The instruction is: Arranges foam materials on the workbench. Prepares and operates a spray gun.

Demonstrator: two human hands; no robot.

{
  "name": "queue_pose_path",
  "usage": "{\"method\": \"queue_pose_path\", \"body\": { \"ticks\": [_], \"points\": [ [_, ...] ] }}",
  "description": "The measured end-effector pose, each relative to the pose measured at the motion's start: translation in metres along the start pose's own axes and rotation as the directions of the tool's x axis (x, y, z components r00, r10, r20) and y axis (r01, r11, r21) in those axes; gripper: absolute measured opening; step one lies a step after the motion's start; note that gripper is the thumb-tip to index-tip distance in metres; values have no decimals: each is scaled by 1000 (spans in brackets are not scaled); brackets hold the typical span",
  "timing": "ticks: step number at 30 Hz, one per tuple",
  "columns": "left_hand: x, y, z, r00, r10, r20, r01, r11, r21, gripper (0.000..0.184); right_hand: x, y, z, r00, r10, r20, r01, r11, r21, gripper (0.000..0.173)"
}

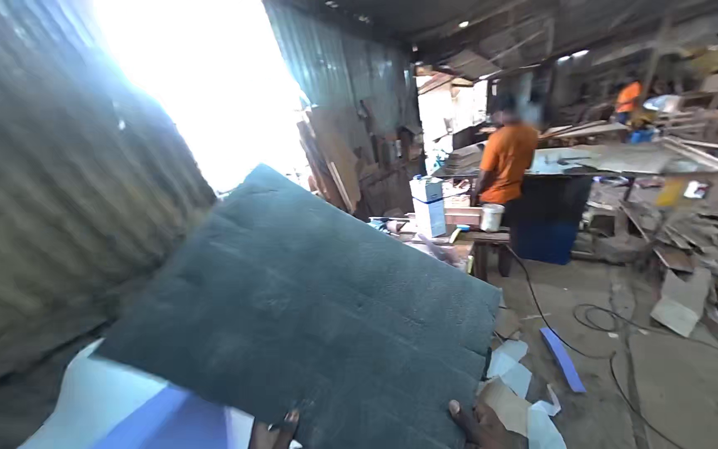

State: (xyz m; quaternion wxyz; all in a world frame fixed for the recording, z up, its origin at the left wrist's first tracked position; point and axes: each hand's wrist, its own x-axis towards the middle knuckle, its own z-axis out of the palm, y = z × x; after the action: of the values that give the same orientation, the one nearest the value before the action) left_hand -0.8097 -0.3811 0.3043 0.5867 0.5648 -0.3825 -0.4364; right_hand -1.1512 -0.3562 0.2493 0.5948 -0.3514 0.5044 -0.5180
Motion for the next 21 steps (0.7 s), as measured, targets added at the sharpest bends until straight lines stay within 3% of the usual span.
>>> {"method": "queue_pose_path", "body": {
  "ticks": [7,11,13,15,18,21],
  "points": [
    [114,-80,37,959,-231,-163,240,970,31,86,121,17,10,977,206,-50,-207,978,-7,46],
    [115,-114,51,925,-311,-219,331,941,63,90,164,29,4,941,336,-50,-340,934,-107,48],
    [108,-126,56,921,-302,-247,322,945,46,84,176,31,-1,929,371,-11,-371,928,-34,47],
    [98,-127,62,917,-265,-297,287,957,34,70,183,21,0,929,357,95,-366,925,105,45],
    [89,-122,78,894,-245,-375,271,962,18,55,206,-37,13,933,219,286,-297,916,268,41],
    [83,-124,95,917,-99,-386,230,922,311,53,254,-124,23,877,-16,479,-184,912,367,39]
  ]
}}
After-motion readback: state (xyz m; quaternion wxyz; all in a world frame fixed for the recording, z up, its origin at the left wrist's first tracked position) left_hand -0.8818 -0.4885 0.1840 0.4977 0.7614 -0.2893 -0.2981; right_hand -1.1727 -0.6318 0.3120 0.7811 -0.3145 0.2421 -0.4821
